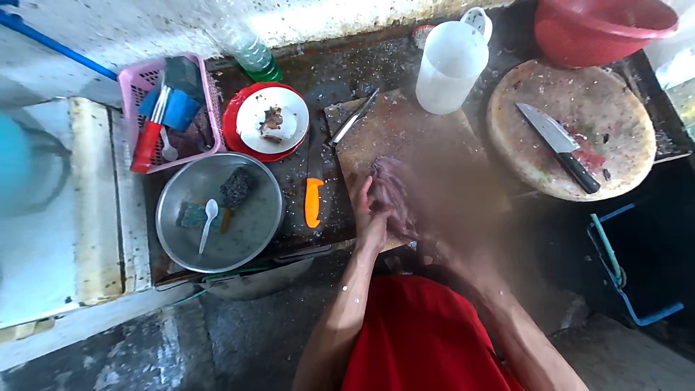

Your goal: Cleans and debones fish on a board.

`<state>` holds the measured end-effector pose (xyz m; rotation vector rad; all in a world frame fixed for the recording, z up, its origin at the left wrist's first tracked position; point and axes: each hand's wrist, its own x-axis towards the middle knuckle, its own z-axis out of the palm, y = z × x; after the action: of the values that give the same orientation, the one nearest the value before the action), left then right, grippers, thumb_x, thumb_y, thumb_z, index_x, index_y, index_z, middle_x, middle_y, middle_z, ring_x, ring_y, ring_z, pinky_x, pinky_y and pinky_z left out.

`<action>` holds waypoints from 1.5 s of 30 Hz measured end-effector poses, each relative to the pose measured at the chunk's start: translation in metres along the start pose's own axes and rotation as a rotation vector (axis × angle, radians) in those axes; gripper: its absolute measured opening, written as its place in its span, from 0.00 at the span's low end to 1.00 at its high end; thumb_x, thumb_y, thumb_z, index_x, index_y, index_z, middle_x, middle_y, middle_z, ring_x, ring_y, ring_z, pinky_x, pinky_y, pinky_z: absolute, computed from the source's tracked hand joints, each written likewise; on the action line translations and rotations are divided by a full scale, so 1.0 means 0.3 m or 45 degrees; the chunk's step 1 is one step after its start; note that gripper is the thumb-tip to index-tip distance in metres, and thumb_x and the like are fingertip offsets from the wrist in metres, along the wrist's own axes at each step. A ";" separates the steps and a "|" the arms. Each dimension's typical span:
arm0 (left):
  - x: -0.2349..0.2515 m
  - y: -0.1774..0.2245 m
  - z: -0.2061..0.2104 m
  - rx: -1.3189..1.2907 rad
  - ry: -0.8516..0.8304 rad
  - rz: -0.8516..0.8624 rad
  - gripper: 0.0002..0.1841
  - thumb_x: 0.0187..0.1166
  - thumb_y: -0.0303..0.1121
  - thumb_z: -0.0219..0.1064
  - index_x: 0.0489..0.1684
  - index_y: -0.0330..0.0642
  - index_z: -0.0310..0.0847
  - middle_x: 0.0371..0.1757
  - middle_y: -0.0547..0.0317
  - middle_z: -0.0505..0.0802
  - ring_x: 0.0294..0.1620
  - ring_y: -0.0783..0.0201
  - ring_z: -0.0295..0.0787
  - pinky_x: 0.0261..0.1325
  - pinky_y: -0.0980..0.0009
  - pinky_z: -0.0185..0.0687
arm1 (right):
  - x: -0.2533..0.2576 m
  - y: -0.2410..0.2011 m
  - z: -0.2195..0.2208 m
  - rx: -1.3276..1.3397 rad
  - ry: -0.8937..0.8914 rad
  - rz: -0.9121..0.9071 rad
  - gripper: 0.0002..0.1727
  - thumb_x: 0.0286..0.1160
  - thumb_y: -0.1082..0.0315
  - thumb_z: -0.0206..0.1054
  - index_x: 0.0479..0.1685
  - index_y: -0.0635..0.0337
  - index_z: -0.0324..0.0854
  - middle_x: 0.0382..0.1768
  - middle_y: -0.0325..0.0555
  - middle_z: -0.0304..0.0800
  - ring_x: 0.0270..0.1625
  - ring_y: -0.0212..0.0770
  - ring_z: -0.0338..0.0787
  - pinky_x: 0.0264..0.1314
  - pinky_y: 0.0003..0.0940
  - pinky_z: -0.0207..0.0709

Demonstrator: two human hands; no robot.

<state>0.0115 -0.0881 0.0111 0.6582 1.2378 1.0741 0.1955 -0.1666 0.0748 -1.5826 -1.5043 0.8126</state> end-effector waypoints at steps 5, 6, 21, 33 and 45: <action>0.059 -0.013 -0.036 0.259 -0.032 0.027 0.44 0.68 0.18 0.72 0.90 0.58 0.62 0.71 0.48 0.86 0.63 0.53 0.87 0.61 0.53 0.86 | 0.100 0.139 0.045 0.956 0.328 0.723 0.17 0.89 0.61 0.58 0.63 0.65 0.74 0.39 0.51 0.94 0.30 0.39 0.90 0.28 0.32 0.83; 0.082 -0.008 -0.040 0.320 -0.008 0.052 0.45 0.67 0.19 0.73 0.90 0.57 0.62 0.69 0.48 0.88 0.63 0.54 0.88 0.61 0.53 0.86 | 0.082 0.120 0.042 0.924 0.229 0.671 0.19 0.87 0.63 0.59 0.67 0.67 0.70 0.38 0.54 0.93 0.29 0.42 0.90 0.26 0.35 0.84; 0.051 0.018 -0.020 0.389 -0.069 0.157 0.48 0.64 0.19 0.74 0.91 0.58 0.59 0.61 0.50 0.91 0.58 0.57 0.90 0.59 0.55 0.88 | 0.074 -0.087 0.128 -0.735 -0.713 0.485 0.33 0.62 0.42 0.70 0.66 0.51 0.81 0.47 0.53 0.93 0.49 0.59 0.94 0.46 0.65 0.83; 0.100 -0.008 -0.092 0.372 -0.005 0.120 0.42 0.67 0.19 0.73 0.88 0.50 0.64 0.56 0.48 0.92 0.53 0.59 0.90 0.57 0.58 0.88 | 0.150 -0.007 0.034 0.658 0.152 0.098 0.31 0.74 0.61 0.74 0.73 0.68 0.73 0.47 0.49 0.93 0.44 0.42 0.93 0.48 0.42 0.91; 0.208 0.105 -0.066 0.832 -0.176 0.027 0.45 0.68 0.25 0.79 0.89 0.59 0.62 0.57 0.43 0.92 0.51 0.50 0.91 0.55 0.49 0.87 | -0.045 0.105 -0.124 0.093 -0.742 0.697 0.37 0.66 0.47 0.79 0.71 0.59 0.76 0.36 0.46 0.91 0.34 0.40 0.91 0.46 0.44 0.89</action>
<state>-0.0181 -0.0219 0.0077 1.2201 1.4653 0.6117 0.2420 -0.1839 0.0642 -1.8213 -1.3937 1.7365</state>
